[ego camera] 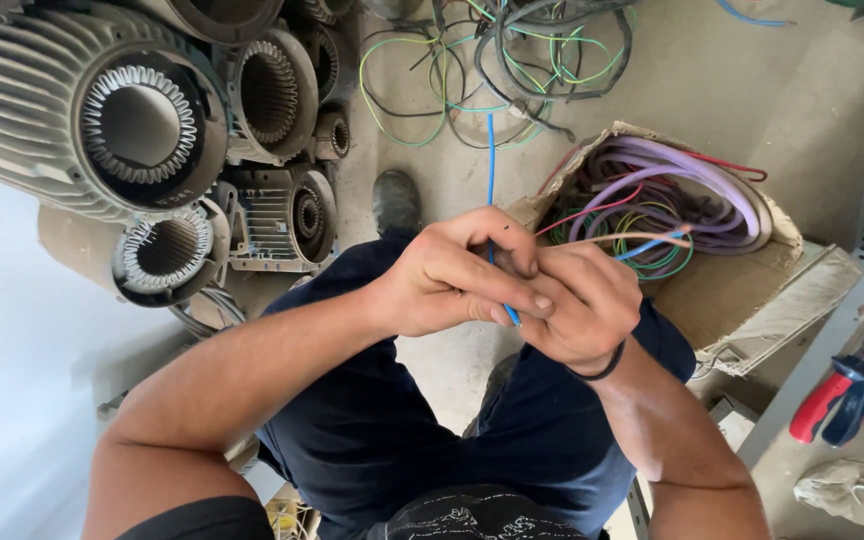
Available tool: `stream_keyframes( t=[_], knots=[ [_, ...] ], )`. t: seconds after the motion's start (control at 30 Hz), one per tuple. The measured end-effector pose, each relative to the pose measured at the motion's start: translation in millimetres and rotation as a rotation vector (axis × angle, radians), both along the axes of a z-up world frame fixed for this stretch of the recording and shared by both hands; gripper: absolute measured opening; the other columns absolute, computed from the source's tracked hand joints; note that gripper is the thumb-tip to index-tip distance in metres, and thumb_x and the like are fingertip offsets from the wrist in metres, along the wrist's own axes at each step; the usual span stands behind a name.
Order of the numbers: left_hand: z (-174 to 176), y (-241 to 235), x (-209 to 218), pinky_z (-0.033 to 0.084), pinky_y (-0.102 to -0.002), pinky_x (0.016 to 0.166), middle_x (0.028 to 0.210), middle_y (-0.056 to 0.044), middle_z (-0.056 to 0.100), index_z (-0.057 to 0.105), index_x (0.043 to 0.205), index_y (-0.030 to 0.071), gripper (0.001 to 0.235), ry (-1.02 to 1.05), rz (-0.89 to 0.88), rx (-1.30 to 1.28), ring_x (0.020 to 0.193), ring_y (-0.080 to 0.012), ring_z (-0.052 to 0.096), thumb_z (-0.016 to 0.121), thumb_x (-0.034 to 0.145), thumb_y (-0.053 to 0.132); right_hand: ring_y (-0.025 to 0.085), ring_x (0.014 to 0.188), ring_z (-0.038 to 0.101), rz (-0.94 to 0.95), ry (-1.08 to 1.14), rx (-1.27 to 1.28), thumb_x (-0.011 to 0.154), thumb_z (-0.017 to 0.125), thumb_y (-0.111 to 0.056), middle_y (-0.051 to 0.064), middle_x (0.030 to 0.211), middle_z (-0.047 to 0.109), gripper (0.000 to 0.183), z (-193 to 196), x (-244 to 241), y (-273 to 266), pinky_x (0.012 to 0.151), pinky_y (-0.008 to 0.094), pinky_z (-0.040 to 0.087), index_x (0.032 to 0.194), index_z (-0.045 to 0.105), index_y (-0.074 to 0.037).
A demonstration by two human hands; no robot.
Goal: Sorting through a box of electrical wires and stripping the insulation from the ends using a wire stripper.
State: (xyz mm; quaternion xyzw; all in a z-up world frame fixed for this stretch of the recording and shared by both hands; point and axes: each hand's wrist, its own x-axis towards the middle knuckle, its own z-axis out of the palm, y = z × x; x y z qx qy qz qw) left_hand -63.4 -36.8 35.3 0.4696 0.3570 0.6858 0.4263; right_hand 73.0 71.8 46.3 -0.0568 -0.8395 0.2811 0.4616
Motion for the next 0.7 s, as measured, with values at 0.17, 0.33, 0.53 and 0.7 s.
stream_keyframes(
  t=[0.17,0.33,0.53,0.7],
  knots=[
    [7.2,0.5,0.3,0.056,-0.028,0.078,0.114,-0.01,0.062,0.08,0.11,0.005,0.022,0.012,0.001,-0.008,0.085,-0.0103,0.06,0.074,0.098,0.022,0.03,0.057,0.065,0.031,-0.029,-0.029,0.101,0.054,-0.009,0.014,0.076,0.067,0.033,-1.1,4.8,-1.1,0.05,0.036,0.055,0.073,0.069,0.001],
    [1.3,1.0,2.2,0.059,-0.033,0.088,0.12,-0.014,0.063,0.079,0.112,0.005,0.022,0.027,-0.019,0.007,0.096,-0.0188,0.069,0.075,0.097,0.02,0.033,0.066,0.068,0.095,-0.051,-0.139,0.097,0.067,-0.016,0.016,0.082,0.068,0.024,-12.6,12.5,-5.2,0.059,0.038,0.058,0.09,0.075,0.005],
    [11.8,-5.0,-1.8,0.045,-0.032,0.078,0.116,-0.01,0.07,0.067,0.131,0.009,0.037,0.119,0.041,-0.272,0.09,-0.017,0.057,0.073,0.099,0.026,0.036,0.067,0.069,0.145,-0.069,-0.474,0.096,0.071,-0.021,0.017,0.078,0.066,0.029,-34.0,18.3,-3.9,0.059,0.042,0.058,0.091,0.077,0.007],
    [-4.5,-4.6,-0.6,0.057,-0.037,0.092,0.114,-0.012,0.078,0.067,0.134,0.01,0.039,0.127,0.117,-0.533,0.109,-0.0193,0.072,0.071,0.1,0.028,0.016,0.048,0.057,0.213,0.007,-0.999,0.095,0.068,-0.024,0.015,0.065,0.064,0.034,-46.0,15.3,8.4,0.05,0.027,0.052,0.087,0.071,0.008]
  ],
)
